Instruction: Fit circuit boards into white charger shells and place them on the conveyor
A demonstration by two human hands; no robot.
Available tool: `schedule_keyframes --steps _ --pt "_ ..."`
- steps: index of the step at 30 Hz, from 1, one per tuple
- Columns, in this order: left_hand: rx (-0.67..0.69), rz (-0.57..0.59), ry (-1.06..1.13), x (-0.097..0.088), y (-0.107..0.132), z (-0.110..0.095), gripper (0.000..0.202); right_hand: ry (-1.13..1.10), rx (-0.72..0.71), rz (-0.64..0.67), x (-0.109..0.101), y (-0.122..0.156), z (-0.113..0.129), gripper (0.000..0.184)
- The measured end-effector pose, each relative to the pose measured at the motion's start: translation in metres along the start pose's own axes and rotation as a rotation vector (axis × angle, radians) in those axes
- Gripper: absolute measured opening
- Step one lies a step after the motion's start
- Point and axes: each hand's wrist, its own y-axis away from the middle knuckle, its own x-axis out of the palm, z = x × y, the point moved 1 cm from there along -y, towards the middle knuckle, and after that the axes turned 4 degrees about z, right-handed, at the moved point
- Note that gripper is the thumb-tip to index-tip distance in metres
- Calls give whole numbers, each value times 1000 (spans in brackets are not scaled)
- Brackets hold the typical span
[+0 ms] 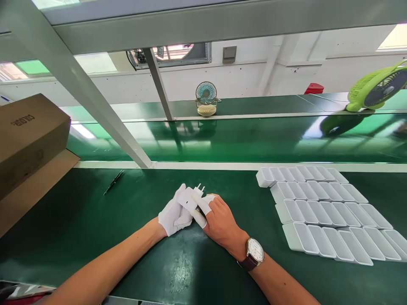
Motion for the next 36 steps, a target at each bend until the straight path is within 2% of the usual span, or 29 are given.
schedule_keyframes --steps 3,5,9,13,20,27,36 --pt "70 -40 -30 1 2 1 55 -21 34 23 -1 -1 1 60" --pt "100 -65 -109 2 3 1 60 -16 56 33 -1 -1 1 57" --pt "79 -122 -253 7 5 1 69 -12 69 29 0 -1 1 54" --pt "79 -194 -283 7 8 0 73 -15 79 29 0 -2 1 51" --pt "50 -172 -325 7 8 -2 78 -53 91 43 0 -2 1 50" --pt "76 -222 -402 14 13 -4 85 -59 100 57 1 -1 1 48" --pt "127 -145 -342 -1 5 3 83 -96 84 42 0 -3 2 52"
